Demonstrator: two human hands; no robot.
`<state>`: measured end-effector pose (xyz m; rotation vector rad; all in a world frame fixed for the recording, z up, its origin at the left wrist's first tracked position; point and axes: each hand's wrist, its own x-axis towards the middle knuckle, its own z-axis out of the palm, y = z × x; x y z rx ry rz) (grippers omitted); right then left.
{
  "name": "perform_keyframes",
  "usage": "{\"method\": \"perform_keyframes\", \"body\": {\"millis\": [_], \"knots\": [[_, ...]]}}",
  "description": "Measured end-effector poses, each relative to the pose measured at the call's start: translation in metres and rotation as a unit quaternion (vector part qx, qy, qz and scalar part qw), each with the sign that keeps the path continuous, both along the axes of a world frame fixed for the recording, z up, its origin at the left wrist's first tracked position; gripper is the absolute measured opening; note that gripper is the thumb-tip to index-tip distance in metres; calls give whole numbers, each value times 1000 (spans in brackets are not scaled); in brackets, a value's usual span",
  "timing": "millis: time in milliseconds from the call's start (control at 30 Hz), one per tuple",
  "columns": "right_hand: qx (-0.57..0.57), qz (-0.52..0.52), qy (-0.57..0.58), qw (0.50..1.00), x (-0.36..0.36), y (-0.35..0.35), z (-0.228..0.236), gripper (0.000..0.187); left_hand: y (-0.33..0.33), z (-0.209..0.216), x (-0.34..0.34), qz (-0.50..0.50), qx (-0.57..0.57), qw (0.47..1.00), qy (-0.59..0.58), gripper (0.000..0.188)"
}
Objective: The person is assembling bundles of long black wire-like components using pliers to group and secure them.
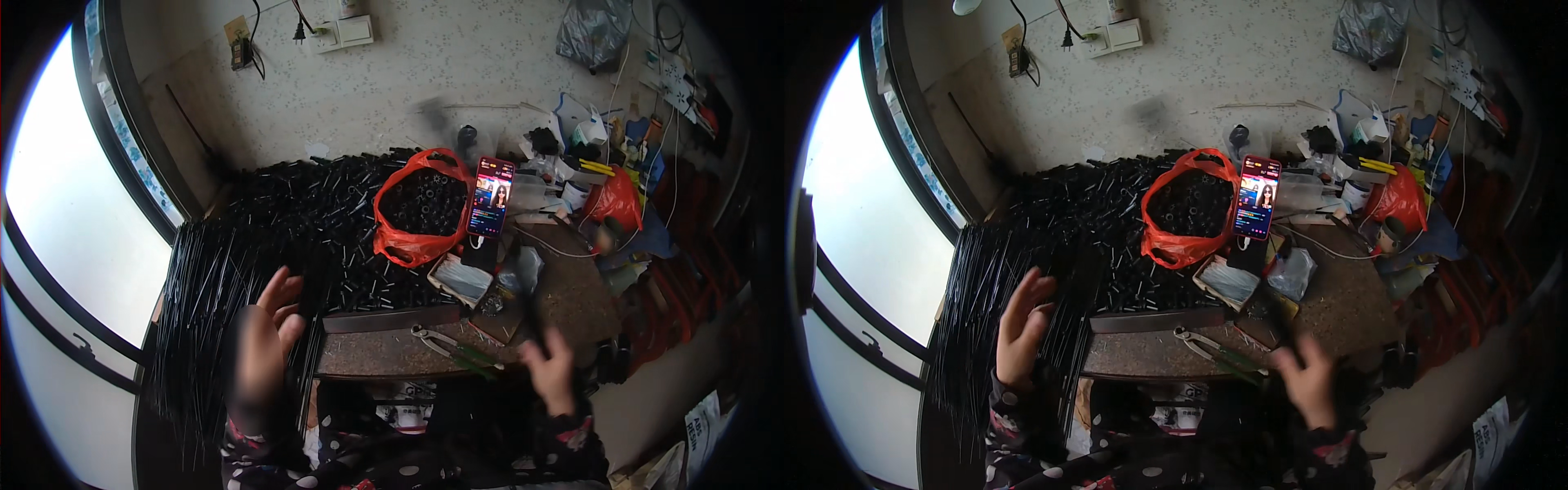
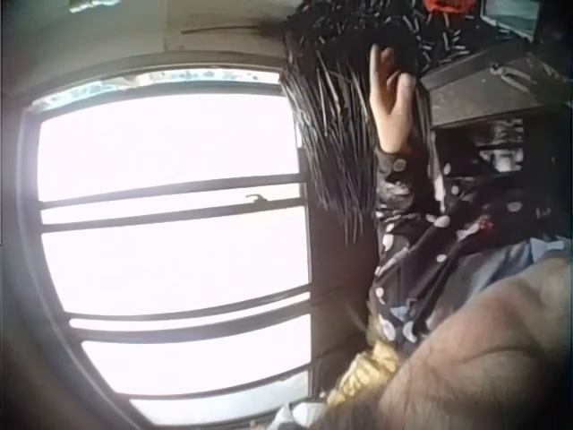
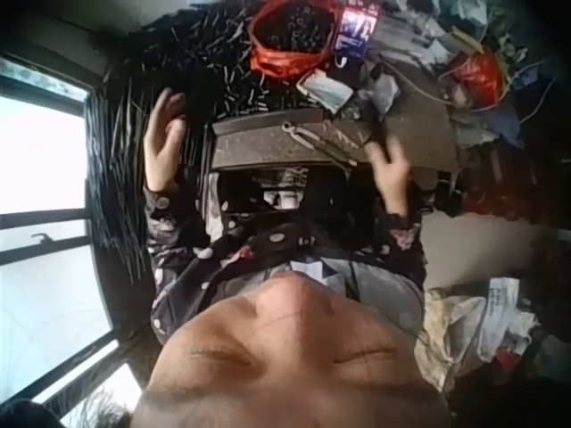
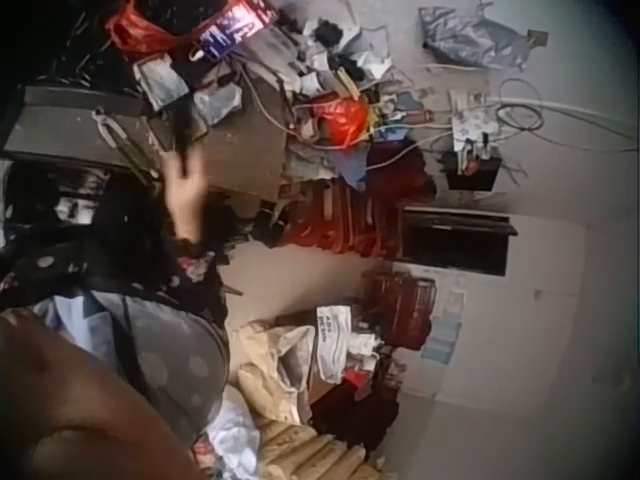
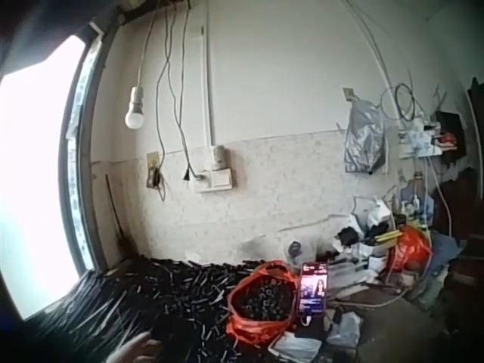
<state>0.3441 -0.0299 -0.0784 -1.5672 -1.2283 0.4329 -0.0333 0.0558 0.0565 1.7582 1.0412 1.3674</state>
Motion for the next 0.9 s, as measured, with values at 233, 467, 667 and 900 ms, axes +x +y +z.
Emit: {"method": "perform_keyframes", "body": {"millis": [233,467,667,900], "knots": [[-38,-243,-272,930,173,26,-27,45,10,-122,-141,388,-71,683,615,72],[-178,-250,-362,880,162,43,-58,37,18,-157,-182,362,-90,676,635,42],[-33,-185,-388,902,110,39,-29,27,38,-162,-183,353,-103,723,584,24],[83,216,-375,898,-52,66,-23,19,29,-134,-172,411,48,718,560,16]]}}
